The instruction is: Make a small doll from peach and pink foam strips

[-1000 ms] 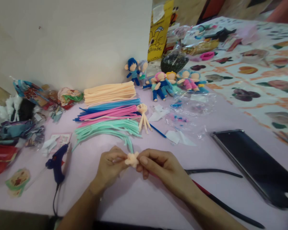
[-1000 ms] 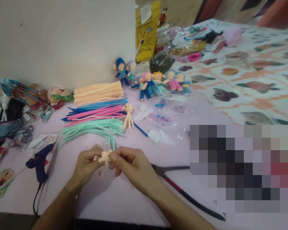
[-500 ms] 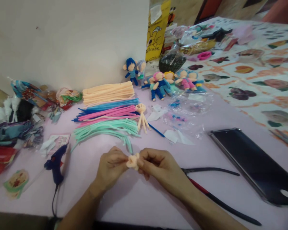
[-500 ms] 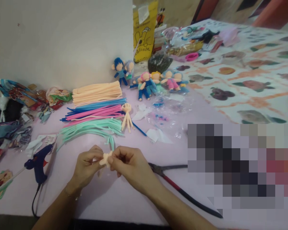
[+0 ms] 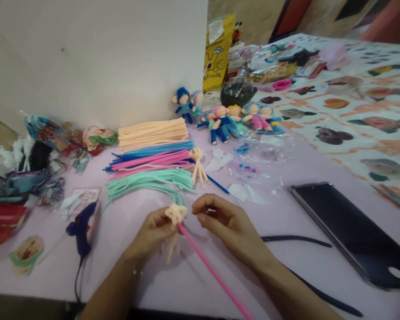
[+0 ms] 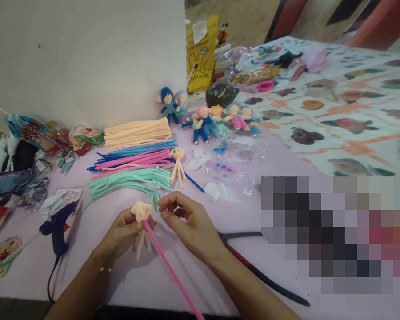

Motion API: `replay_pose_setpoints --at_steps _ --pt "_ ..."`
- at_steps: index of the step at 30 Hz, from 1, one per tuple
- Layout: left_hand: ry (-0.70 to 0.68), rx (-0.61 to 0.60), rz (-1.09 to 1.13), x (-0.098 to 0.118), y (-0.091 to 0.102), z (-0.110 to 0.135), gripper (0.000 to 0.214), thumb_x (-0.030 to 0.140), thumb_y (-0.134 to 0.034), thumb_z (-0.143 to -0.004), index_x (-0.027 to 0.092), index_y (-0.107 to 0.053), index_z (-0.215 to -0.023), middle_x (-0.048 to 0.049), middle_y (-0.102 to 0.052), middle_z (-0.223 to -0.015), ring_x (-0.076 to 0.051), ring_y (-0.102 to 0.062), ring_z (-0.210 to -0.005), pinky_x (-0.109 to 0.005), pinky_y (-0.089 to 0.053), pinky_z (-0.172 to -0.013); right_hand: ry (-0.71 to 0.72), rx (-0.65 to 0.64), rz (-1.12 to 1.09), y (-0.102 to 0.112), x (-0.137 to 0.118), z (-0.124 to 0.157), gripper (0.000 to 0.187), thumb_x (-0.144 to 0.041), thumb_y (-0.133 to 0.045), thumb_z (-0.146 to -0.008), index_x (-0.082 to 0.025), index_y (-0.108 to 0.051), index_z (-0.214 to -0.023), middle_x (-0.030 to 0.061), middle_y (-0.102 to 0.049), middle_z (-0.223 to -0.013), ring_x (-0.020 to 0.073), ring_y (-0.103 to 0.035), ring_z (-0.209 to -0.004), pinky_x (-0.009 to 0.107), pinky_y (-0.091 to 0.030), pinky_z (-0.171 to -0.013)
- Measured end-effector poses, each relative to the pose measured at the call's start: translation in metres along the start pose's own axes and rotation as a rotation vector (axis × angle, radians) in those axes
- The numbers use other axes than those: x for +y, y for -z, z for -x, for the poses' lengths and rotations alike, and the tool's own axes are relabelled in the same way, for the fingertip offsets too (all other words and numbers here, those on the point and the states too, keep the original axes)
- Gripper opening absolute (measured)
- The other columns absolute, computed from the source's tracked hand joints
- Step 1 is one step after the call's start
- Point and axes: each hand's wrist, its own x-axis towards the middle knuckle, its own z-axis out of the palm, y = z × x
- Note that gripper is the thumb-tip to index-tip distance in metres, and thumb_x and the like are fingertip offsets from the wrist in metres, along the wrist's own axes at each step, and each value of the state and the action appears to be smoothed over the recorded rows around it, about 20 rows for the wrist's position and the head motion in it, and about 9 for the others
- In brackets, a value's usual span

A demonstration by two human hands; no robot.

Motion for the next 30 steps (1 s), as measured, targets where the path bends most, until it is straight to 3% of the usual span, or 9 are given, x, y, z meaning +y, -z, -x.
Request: replay_pose_setpoints --at_steps 4,8,13,16,18,21,30 --pt "0.068 -0.061 0.047 -0.001 -0.003 0.001 0.037 0.036 -0.084 -0.056 0.016 -0.073 -0.085 -0.0017 -0.06 -0.067 -0.012 -0.055 -0.06 -0.023 -0.042 -0.058 -0.06 -0.087 0.001 -0.005 -0.002 0.002 0.016 -0.033 -0.064 -0.076 -0.017 -0.061 -0.073 0.0015 -0.061 -0.068 0.0148 -0.055 -0.064 0.027 -0.043 -0.06" --pt "0.029 -0.079 0.044 -0.003 -0.008 0.0 0.039 0.036 -0.085 -0.055 0.016 -0.071 -0.085 -0.001 -0.058 -0.067 -0.012 -0.054 -0.061 -0.024 -0.043 -0.06 -0.056 -0.05 -0.062 -0.01 -0.002 0.002 0.031 -0.044 -0.066 -0.076 -0.018 -0.056 -0.063 -0.0018 -0.056 -0.056 0.0126 -0.053 -0.054 0.026 -0.041 -0.054" --pt "-0.137 0.004 -0.02 -0.012 -0.01 -0.003 0.042 0.033 -0.086 -0.054 0.018 -0.065 -0.088 0.0036 -0.057 -0.065 -0.008 -0.05 -0.058 -0.019 -0.038 -0.053 0.005 0.069 -0.05 -0.012 0.001 0.002 0.036 -0.048 -0.071 -0.07 -0.018 -0.054 -0.058 -0.0034 -0.053 -0.055 0.0102 -0.046 -0.052 0.024 -0.036 -0.051" --pt "-0.168 0.101 -0.092 -0.015 -0.009 -0.001 0.032 0.035 -0.083 -0.059 0.018 -0.064 -0.079 0.0036 -0.058 -0.063 -0.009 -0.05 -0.055 -0.019 -0.038 -0.051 0.0 0.007 -0.079 -0.012 0.002 0.004 0.033 -0.045 -0.073 -0.069 -0.016 -0.06 -0.06 -0.0018 -0.056 -0.056 0.0102 -0.047 -0.054 0.024 -0.037 -0.053" --pt "-0.154 0.127 -0.141 -0.015 -0.008 0.002 0.029 0.038 -0.08 -0.062 0.016 -0.065 -0.075 0.0007 -0.062 -0.066 -0.011 -0.054 -0.059 -0.021 -0.04 -0.053 -0.036 -0.058 -0.188 -0.011 0.003 0.004 0.031 -0.045 -0.072 -0.071 -0.015 -0.062 -0.065 -0.0002 -0.06 -0.059 0.0109 -0.051 -0.056 0.025 -0.04 -0.055" --pt "-0.107 0.109 -0.13 -0.016 -0.007 0.004 0.034 0.045 -0.077 -0.064 0.014 -0.067 -0.071 -0.003 -0.065 -0.066 -0.013 -0.056 -0.056 -0.024 -0.042 -0.052 -0.068 -0.056 -0.315 -0.009 0.004 0.003 0.033 -0.047 -0.071 -0.071 -0.016 -0.061 -0.073 -0.0015 -0.059 -0.062 0.0104 -0.054 -0.054 0.024 -0.043 -0.053" --pt "0.004 0.095 -0.044 -0.019 -0.01 0.0 0.038 0.048 -0.08 -0.057 0.014 -0.068 -0.068 -0.0029 -0.064 -0.056 -0.015 -0.057 -0.05 -0.026 -0.042 -0.048 -0.152 -0.082 -0.322 -0.007 -0.002 0.003 0.037 -0.05 -0.075 -0.066 -0.016 -0.061 -0.071 -0.0013 -0.06 -0.06 0.0118 -0.057 -0.053 0.025 -0.048 -0.053"
